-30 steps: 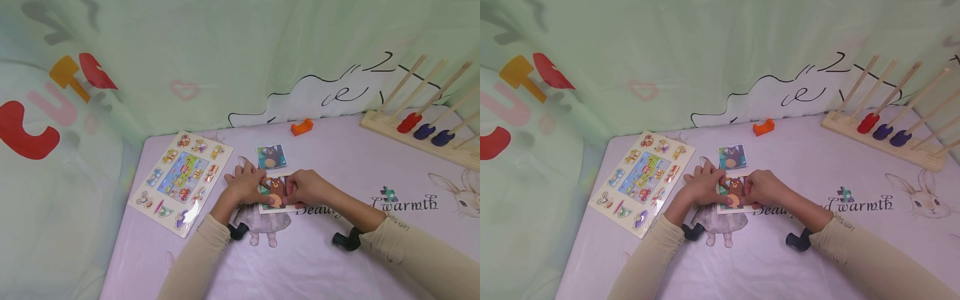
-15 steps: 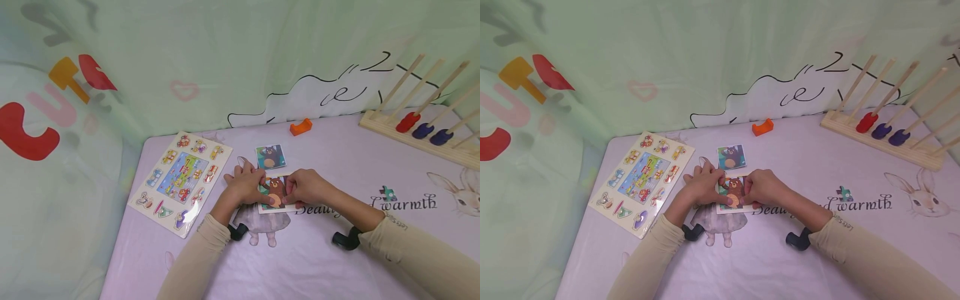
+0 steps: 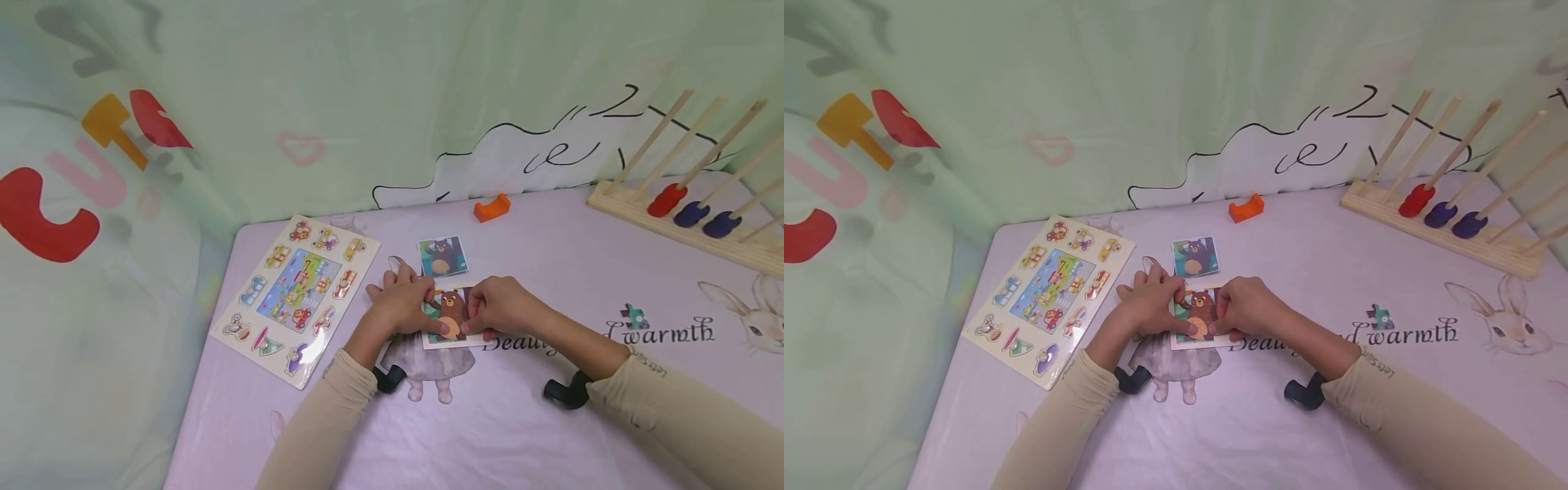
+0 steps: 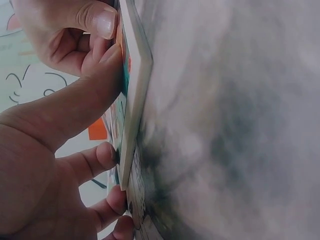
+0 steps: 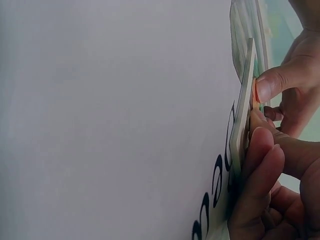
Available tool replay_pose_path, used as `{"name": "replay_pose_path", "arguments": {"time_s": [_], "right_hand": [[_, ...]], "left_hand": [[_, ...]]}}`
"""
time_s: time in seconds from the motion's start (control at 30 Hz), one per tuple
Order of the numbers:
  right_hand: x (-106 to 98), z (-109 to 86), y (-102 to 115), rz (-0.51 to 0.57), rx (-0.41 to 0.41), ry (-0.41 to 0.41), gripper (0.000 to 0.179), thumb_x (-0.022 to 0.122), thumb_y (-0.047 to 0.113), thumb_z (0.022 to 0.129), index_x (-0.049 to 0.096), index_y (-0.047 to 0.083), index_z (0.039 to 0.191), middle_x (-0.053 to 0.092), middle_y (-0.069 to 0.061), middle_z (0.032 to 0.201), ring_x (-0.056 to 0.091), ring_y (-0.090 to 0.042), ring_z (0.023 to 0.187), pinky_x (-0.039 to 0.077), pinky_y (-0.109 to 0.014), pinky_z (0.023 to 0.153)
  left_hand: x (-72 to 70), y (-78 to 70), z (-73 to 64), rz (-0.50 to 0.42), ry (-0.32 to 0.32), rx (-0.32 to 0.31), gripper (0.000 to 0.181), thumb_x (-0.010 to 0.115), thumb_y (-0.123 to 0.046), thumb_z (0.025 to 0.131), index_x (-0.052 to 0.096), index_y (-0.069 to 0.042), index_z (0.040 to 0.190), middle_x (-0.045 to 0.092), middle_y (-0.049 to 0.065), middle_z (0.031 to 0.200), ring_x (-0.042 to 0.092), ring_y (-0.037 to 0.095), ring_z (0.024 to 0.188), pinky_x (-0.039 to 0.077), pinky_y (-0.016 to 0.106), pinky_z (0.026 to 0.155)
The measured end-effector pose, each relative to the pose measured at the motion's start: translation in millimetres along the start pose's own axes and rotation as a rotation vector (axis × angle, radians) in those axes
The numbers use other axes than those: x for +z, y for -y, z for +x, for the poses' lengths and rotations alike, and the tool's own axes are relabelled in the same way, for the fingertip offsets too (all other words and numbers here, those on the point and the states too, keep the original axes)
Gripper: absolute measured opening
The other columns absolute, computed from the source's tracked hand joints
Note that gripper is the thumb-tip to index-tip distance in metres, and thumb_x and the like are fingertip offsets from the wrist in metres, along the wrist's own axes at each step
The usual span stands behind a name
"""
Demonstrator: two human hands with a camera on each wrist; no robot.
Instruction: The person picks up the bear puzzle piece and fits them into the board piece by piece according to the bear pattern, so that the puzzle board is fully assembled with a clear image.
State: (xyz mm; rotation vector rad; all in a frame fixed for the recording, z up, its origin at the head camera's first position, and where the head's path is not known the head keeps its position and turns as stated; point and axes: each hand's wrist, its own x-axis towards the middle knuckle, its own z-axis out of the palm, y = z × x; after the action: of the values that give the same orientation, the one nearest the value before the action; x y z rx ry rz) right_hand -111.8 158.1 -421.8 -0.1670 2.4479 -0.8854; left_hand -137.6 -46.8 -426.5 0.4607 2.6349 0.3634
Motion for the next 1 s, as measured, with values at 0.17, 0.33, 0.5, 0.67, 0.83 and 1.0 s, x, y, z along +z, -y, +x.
{"name": "replay_pose_path", "arguments": {"time_s": [0.17,0.33,0.5,0.67,0.83,1.0], "right_hand": [[-2,-0.8,-1,0.015,-0.007,0.013,0.026,0.087,0.022,0.080,0.065,0.011,0.080,0.061,-0.002,0.063,0.064,-0.015,0.055,0.050,-0.028,0.060],[-4,-1.4,-4,0.024,-0.051,0.042,0.025,0.086,0.025,0.082,0.065,0.011,0.082,0.061,-0.002,0.063,0.064,-0.015,0.056,0.050,-0.027,0.061],[-8,-4.2,-13,0.041,-0.101,0.082,0.023,0.082,0.027,0.086,0.065,0.011,0.087,0.062,-0.001,0.065,0.064,-0.015,0.059,0.049,-0.026,0.064],[-14,-9.7,-24,0.084,-0.127,0.078,0.021,0.080,0.028,0.089,0.067,0.011,0.093,0.063,0.000,0.069,0.062,-0.015,0.062,0.051,-0.025,0.061],[-27,-18.7,-34,0.041,-0.152,0.001,0.018,0.079,0.031,0.089,0.070,0.016,0.096,0.063,0.002,0.073,0.058,-0.016,0.072,0.047,-0.026,0.064],[-45,-31.5,-44,0.004,-0.137,-0.059,0.017,0.078,0.033,0.090,0.072,0.019,0.096,0.065,0.002,0.078,0.057,-0.017,0.078,0.046,-0.026,0.067]], "left_hand": [[-0.8,-1.0,-1.0,0.007,0.004,-0.008,0.053,0.085,-0.061,0.072,0.051,-0.026,0.094,0.041,0.003,0.121,0.037,0.030,0.112,0.031,0.056,0.088],[-0.3,-1.2,-0.2,0.002,0.006,-0.017,0.054,0.086,-0.060,0.072,0.051,-0.026,0.094,0.040,0.003,0.121,0.037,0.031,0.113,0.031,0.057,0.089],[-1.0,-2.7,-1.1,0.007,0.004,-0.016,0.055,0.086,-0.062,0.071,0.052,-0.026,0.095,0.040,0.002,0.119,0.037,0.030,0.112,0.032,0.056,0.088],[-0.8,-2.6,-0.7,-0.002,0.009,-0.018,0.055,0.086,-0.061,0.070,0.052,-0.026,0.094,0.039,0.001,0.117,0.036,0.029,0.111,0.030,0.055,0.088],[-0.4,-2.0,-0.1,-0.004,0.013,-0.019,0.055,0.086,-0.061,0.070,0.051,-0.026,0.093,0.039,0.002,0.118,0.036,0.030,0.112,0.030,0.056,0.088],[-0.7,-2.3,-0.8,-0.005,0.015,-0.020,0.056,0.086,-0.061,0.071,0.050,-0.025,0.092,0.039,0.003,0.120,0.036,0.030,0.112,0.030,0.056,0.087]]}}
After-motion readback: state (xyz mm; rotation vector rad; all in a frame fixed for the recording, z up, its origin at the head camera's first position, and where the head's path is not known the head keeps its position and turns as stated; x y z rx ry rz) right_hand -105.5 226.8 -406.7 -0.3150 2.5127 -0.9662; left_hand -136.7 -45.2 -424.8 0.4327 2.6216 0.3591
